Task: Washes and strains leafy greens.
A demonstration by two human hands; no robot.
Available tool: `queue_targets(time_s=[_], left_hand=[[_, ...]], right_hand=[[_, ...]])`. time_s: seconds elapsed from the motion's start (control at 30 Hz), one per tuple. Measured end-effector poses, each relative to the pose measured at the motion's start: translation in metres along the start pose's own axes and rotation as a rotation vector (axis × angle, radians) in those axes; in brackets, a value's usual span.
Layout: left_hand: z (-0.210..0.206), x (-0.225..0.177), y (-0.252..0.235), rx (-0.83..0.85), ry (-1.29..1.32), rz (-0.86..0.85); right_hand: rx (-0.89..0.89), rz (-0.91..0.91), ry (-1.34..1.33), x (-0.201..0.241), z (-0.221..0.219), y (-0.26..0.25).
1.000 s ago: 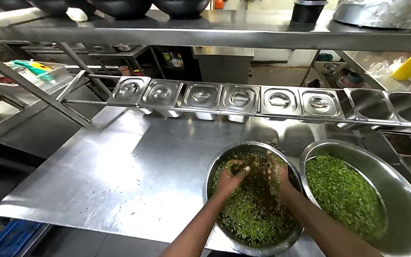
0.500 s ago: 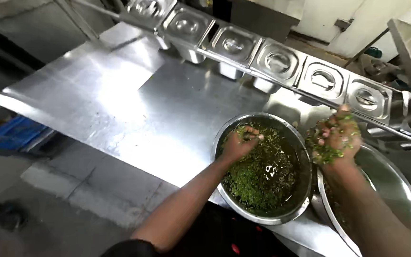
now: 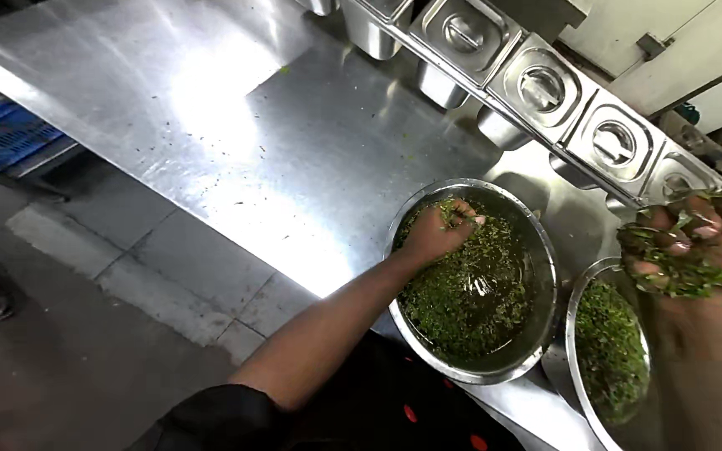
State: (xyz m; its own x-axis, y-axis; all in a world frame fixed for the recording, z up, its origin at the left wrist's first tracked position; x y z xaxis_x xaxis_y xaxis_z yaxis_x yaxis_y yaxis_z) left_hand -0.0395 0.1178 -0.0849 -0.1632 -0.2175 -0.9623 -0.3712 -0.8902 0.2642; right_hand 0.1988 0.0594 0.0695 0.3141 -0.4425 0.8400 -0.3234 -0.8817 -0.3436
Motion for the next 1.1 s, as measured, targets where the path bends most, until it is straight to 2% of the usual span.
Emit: queue_targets(time_s=[0.13,0.23,0.33,0.4,0.5,0.6,0.73,0.87,0.93,1.03,1.1], left_hand=[[0.0,0.0,-0.001,-0.009,-0.045,-0.003],[-0.001,-0.001,-0.002,-0.004,-0.043,-0.012],[-0.001,0.003,-0.003,-0.009,-0.037,-0.004],[-0.001,0.003,-0.003,-0.014,-0.031,-0.004],[-0.001,0.001,0.001,-0.021,-0.056,0.002],[0.0,0.004,-0.001,-0.032,-0.086,0.031],[-0.001,0.002,-0.001,-0.046,-0.114,0.084],[-0.002,0.004,-0.001,-0.047,-0.125,0.062],[-0.002,0.007,-0.002,-0.064,-0.117,0.039],[-0.001,0.012,-0.004,-0.082,-0.107,0.008],[-0.001,0.014,-0.003,-0.084,-0.106,-0.01]], right_hand=[[-0.013,0.038,-0.044,0.01,0.013,-0.004],[0.051,0.094,-0.117,0.016,0.018,-0.006],[0.048,-0.005,-0.149,0.002,-0.001,0.0],[-0.072,-0.134,-0.123,-0.03,-0.004,0.016],[-0.381,-0.376,-0.071,-0.085,0.018,0.05],[-0.533,-0.516,-0.021,-0.108,0.03,0.063],[-0.506,-0.491,-0.13,-0.087,0.036,0.063],[-0.407,-0.389,-0.201,-0.038,0.061,0.056],[-0.386,-0.307,-0.155,-0.009,0.077,0.054],[-0.42,-0.134,0.156,0.032,0.106,0.06],[-0.35,0.006,0.625,0.049,0.132,0.071]])
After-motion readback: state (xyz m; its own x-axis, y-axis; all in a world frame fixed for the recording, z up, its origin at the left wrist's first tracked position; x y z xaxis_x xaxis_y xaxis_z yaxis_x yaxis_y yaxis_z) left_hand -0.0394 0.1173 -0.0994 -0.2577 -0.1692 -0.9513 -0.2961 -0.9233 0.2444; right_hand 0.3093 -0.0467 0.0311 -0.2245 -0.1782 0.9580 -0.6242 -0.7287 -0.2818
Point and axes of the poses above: each hand's wrist, its own y-axis away from the middle knuckle, its own z-axis out of the back of the hand, x = y × z, the point moved 4 cm from there along -y, towards the middle knuckle, and after that the axes turned 15 degrees about z, right-handed, at the moved point
